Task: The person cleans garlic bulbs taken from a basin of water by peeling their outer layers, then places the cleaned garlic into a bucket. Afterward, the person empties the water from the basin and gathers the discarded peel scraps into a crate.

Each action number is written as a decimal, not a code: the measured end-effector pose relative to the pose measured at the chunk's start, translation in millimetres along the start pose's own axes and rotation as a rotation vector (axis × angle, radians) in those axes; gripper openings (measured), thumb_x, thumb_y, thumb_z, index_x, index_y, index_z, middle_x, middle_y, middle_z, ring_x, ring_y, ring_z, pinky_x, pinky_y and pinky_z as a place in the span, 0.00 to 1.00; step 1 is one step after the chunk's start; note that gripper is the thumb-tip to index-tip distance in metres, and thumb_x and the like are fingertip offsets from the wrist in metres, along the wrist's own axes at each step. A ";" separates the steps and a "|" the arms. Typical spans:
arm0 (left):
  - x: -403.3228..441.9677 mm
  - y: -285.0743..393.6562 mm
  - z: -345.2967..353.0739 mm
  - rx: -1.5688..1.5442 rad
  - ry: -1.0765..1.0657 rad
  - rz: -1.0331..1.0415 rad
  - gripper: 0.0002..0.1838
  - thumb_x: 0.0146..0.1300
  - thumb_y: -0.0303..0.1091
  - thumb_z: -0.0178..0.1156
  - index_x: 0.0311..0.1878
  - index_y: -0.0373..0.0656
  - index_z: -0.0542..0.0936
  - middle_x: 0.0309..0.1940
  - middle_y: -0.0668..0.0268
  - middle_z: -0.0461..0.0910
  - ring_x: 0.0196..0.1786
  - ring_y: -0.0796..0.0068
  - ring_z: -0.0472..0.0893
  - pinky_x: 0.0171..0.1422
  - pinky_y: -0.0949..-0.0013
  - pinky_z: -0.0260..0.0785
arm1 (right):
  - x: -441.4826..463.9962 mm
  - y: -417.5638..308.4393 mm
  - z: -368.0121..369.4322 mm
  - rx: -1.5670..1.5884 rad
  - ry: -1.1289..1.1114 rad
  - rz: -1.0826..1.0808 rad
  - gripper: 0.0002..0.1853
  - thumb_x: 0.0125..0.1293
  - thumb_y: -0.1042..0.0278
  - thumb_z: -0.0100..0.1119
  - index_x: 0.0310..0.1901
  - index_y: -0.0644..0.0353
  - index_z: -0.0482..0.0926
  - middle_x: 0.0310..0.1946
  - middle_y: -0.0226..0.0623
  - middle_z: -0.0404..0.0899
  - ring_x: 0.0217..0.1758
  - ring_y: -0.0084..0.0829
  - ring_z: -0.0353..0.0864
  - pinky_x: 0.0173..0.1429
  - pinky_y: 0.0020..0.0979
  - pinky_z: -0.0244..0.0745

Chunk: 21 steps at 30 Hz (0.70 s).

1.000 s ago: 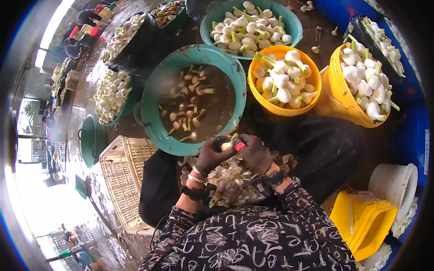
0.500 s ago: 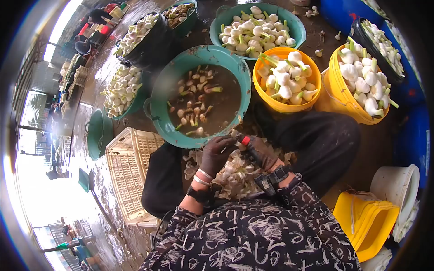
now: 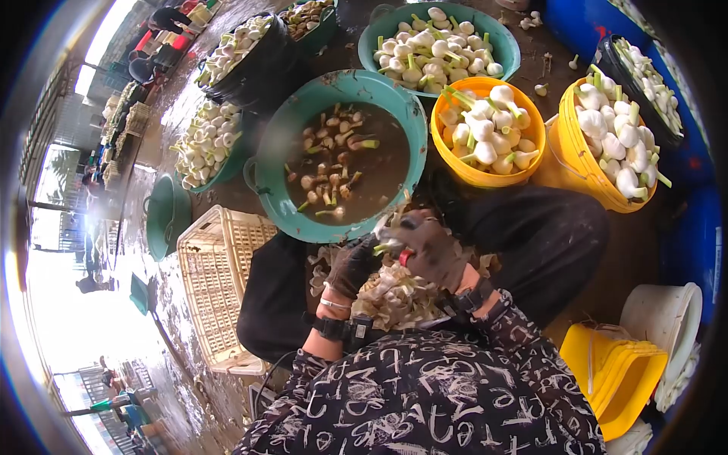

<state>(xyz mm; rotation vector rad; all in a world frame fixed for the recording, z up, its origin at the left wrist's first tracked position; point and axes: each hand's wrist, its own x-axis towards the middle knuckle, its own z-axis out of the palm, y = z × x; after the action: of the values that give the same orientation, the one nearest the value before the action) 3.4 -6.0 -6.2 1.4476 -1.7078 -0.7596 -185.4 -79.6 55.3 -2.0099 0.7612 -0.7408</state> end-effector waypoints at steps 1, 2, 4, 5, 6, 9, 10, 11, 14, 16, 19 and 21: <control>-0.1 0.5 -0.5 0.027 -0.033 0.039 0.14 0.60 0.32 0.59 0.48 0.36 0.77 0.39 0.67 0.79 0.40 0.76 0.78 0.41 0.72 0.73 | -1.3 -4.6 -1.9 -0.272 -0.011 -0.146 0.21 0.41 0.74 0.61 0.42 0.53 0.80 0.32 0.43 0.76 0.39 0.46 0.73 0.47 0.39 0.69; -0.3 2.4 0.9 0.024 -0.034 0.041 0.14 0.60 0.32 0.59 0.48 0.36 0.77 0.39 0.67 0.79 0.40 0.76 0.78 0.41 0.72 0.73 | -2.5 0.5 2.2 -0.275 -0.010 -0.144 0.21 0.41 0.74 0.61 0.42 0.53 0.80 0.32 0.43 0.76 0.39 0.46 0.73 0.47 0.39 0.69; 6.8 24.0 -1.9 -0.915 0.109 -0.796 0.13 0.59 0.30 0.60 0.47 0.37 0.77 0.37 0.68 0.79 0.41 0.77 0.78 0.41 0.71 0.73 | -1.8 17.4 15.6 -0.024 0.062 -0.104 0.16 0.43 0.72 0.62 0.39 0.54 0.79 0.30 0.42 0.75 0.35 0.45 0.73 0.43 0.36 0.69; 6.7 25.5 2.1 -0.889 0.168 -0.739 0.11 0.58 0.29 0.60 0.44 0.38 0.79 0.36 0.69 0.80 0.40 0.77 0.78 0.42 0.72 0.72 | -5.1 22.0 16.9 0.116 0.003 0.116 0.10 0.51 0.70 0.59 0.38 0.56 0.78 0.29 0.39 0.76 0.31 0.37 0.74 0.37 0.29 0.69; 4.2 24.0 1.2 -0.888 0.167 -0.740 0.11 0.58 0.29 0.60 0.44 0.38 0.79 0.36 0.69 0.80 0.40 0.77 0.78 0.42 0.72 0.72 | -6.5 24.0 18.2 0.117 0.004 0.117 0.10 0.51 0.70 0.59 0.38 0.56 0.78 0.29 0.39 0.76 0.31 0.37 0.74 0.37 0.29 0.69; -1.1 34.1 0.7 -0.790 0.197 -0.485 0.07 0.58 0.27 0.60 0.40 0.37 0.81 0.36 0.68 0.81 0.37 0.81 0.77 0.45 0.75 0.70 | -11.5 27.2 18.8 0.913 0.106 0.684 0.10 0.64 0.63 0.48 0.35 0.58 0.76 0.23 0.27 0.73 0.24 0.20 0.70 0.29 0.21 0.65; -3.0 42.9 -3.0 -0.789 0.197 -0.487 0.07 0.58 0.27 0.60 0.40 0.37 0.81 0.36 0.68 0.81 0.37 0.81 0.77 0.45 0.75 0.70 | -13.5 36.7 23.7 0.915 0.106 0.686 0.10 0.64 0.63 0.48 0.35 0.58 0.76 0.23 0.27 0.73 0.24 0.20 0.70 0.29 0.21 0.65; -4.7 49.5 -8.0 -0.716 0.070 -0.465 0.06 0.57 0.26 0.60 0.38 0.37 0.80 0.35 0.71 0.80 0.37 0.81 0.76 0.44 0.77 0.69 | -16.4 53.4 31.6 1.117 0.104 0.833 0.10 0.64 0.62 0.46 0.35 0.57 0.76 0.23 0.26 0.72 0.23 0.21 0.69 0.27 0.21 0.65; -17.0 54.1 -19.0 -0.628 -0.133 -0.441 0.06 0.56 0.24 0.61 0.37 0.35 0.79 0.35 0.70 0.79 0.38 0.81 0.76 0.45 0.77 0.68 | -22.6 72.2 26.4 1.403 0.113 0.890 0.13 0.66 0.58 0.41 0.34 0.55 0.75 0.22 0.26 0.71 0.21 0.21 0.68 0.23 0.22 0.63; -24.3 50.5 -31.5 -0.688 -0.212 -0.506 0.08 0.56 0.23 0.60 0.40 0.35 0.79 0.34 0.66 0.80 0.36 0.79 0.78 0.45 0.74 0.71 | -22.7 79.0 23.7 1.485 0.115 0.796 0.15 0.66 0.56 0.39 0.34 0.55 0.74 0.21 0.26 0.71 0.21 0.21 0.67 0.21 0.22 0.62; -36.2 41.0 -57.9 -0.941 0.111 -0.512 0.09 0.57 0.26 0.59 0.41 0.34 0.78 0.34 0.66 0.79 0.35 0.79 0.78 0.41 0.75 0.71 | -25.6 85.5 20.3 1.938 0.006 0.949 0.18 0.67 0.52 0.38 0.35 0.57 0.74 0.25 0.28 0.72 0.22 0.20 0.69 0.20 0.20 0.61; -37.1 37.9 -72.4 -0.938 0.219 -0.545 0.09 0.58 0.28 0.58 0.41 0.34 0.78 0.34 0.65 0.79 0.35 0.79 0.78 0.39 0.76 0.71 | -29.6 98.6 23.8 1.590 -0.017 0.836 0.17 0.68 0.54 0.39 0.37 0.57 0.74 0.26 0.29 0.73 0.23 0.20 0.70 0.21 0.21 0.64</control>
<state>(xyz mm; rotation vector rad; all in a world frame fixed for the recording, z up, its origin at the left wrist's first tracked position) 47.0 39.7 57.6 1.2158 -0.5882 -1.3865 -210.4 -91.6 -46.7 -0.2048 0.5605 -0.4822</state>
